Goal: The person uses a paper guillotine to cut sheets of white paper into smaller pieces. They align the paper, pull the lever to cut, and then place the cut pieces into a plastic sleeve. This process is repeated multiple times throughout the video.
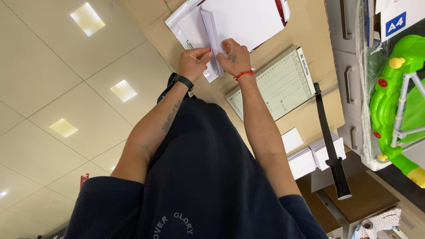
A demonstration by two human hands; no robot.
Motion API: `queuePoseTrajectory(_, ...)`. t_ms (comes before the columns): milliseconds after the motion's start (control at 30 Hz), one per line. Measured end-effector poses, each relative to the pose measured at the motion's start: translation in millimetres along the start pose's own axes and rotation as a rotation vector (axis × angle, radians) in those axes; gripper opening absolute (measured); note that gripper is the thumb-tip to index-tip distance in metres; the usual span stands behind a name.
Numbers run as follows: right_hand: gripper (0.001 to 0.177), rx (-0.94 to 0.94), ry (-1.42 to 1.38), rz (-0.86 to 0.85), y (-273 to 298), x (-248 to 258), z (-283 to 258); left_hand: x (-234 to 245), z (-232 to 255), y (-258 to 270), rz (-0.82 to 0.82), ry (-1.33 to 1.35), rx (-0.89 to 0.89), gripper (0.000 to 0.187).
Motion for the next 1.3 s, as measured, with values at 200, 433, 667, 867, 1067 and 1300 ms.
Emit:
queuePoseTrajectory(200,0.050,0.016,0.016,0.000,6,4,-9,6,-2,-1,0.047,-0.164,-0.023,0.025)
queuePoseTrajectory(433,0.049,0.080,0.129,0.098,-9,-19,18,17,-3,22,0.286,-0.458,-0.187,0.037)
queuePoseTrajectory(667,0.079,0.055,0.084,-0.061,5,-8,6,5,-38,-20,0.051,-0.179,0.085,0.049)
queuePoseTrajectory(867,0.095,0.050,-0.021,-0.134,10,-15,13,0,7,-11,0.115,-0.130,0.162,0.058)
queuePoseTrajectory(1067,0.091,0.149,-0.154,-0.058,5,-37,36,5,-54,-48,0.183,-0.065,0.152,0.047)
queuePoseTrajectory(1300,0.069,-0.040,-0.684,0.345,73,-61,76,34,-54,-59,0.350,-0.095,0.042,0.040)
Point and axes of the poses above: each hand's wrist, its own y-axis away from the middle knuckle, its own x-axis out of the back of the hand, z = x × y, the point moved 4 cm from there along -y, towards the middle knuckle, and after that the axes turned 10 degrees about -z, right-handed, at the moved point
